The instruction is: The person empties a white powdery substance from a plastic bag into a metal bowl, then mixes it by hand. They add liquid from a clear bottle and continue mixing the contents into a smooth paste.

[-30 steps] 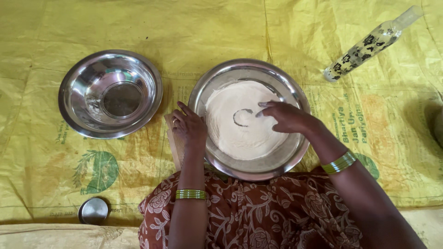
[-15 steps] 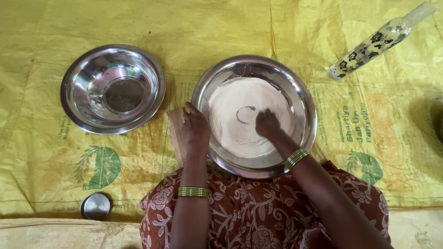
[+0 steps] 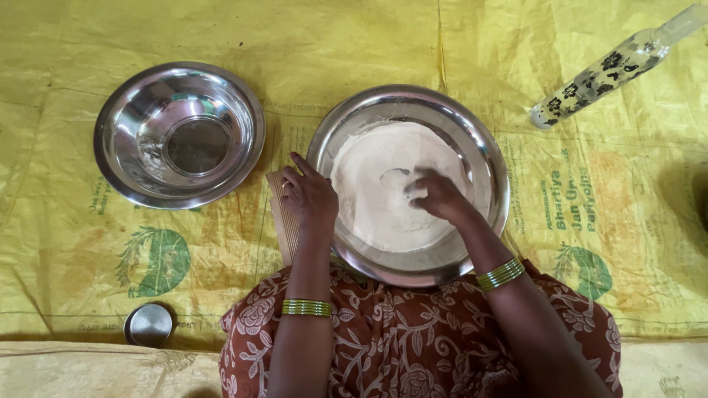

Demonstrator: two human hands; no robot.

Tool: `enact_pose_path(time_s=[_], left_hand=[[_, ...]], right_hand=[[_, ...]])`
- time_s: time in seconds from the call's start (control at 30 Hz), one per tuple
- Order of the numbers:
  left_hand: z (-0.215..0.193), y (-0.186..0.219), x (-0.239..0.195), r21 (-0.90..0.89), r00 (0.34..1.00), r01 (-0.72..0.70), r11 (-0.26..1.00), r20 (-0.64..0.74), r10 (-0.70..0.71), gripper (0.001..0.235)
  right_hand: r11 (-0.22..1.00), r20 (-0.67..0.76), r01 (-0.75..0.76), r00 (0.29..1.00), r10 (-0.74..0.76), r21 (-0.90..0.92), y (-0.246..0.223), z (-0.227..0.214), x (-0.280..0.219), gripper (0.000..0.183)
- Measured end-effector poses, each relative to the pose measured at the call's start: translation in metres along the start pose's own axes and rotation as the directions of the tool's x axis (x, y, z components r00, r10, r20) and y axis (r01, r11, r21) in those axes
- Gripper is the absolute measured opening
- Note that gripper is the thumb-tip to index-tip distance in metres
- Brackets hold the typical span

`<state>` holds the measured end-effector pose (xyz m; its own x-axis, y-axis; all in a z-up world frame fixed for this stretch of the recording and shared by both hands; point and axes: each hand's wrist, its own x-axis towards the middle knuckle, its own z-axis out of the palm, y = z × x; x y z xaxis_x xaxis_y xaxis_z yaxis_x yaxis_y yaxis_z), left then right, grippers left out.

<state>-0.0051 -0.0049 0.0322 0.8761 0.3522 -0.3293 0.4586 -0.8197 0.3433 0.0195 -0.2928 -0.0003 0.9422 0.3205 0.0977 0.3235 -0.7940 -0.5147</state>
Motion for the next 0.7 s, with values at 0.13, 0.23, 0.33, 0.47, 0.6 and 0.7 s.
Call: enact_pose_path(time_s=[0.13, 0.23, 0.33, 0.47, 0.6, 0.7], left_hand=[[0.000, -0.001, 0.001, -0.006, 1.000, 0.000, 1.000, -0.003, 0.000, 0.094], [-0.002, 0.000, -0.001, -0.021, 1.000, -0.003, 1.000, -0.010, 0.003, 0.095], [-0.005, 0.000, -0.003, -0.016, 1.000, 0.005, 1.000, 0.005, -0.005, 0.095], [-0.005, -0.002, -0.002, -0.001, 0.999, -0.010, 1.000, -0.031, 0.010, 0.095], [-0.003, -0.001, 0.001, 0.008, 0.994, -0.036, 0.999, -0.107, 0.036, 0.096], [-0.003, 0.000, 0.002, -0.017, 0.995, -0.029, 0.999, -0.092, 0.027, 0.095]], right_hand=[[0.897, -0.016, -0.426, 0.904, 0.428, -0.116, -0.028, -0.015, -0.008, 0.027], [0.938, 0.304, -0.105, 0.929, 0.211, -0.331, -0.038, -0.009, -0.008, 0.032], [0.961, 0.098, 0.142, 0.988, -0.122, -0.237, -0.033, 0.010, -0.010, 0.039], [0.926, 0.327, -0.278, 0.877, 0.353, -0.254, -0.019, 0.045, 0.002, 0.010], [0.946, 0.290, -0.036, 0.947, 0.135, -0.324, -0.015, 0.063, 0.011, 0.013], [0.938, 0.242, -0.023, 0.964, 0.113, -0.347, -0.017, 0.065, 0.014, 0.008]])
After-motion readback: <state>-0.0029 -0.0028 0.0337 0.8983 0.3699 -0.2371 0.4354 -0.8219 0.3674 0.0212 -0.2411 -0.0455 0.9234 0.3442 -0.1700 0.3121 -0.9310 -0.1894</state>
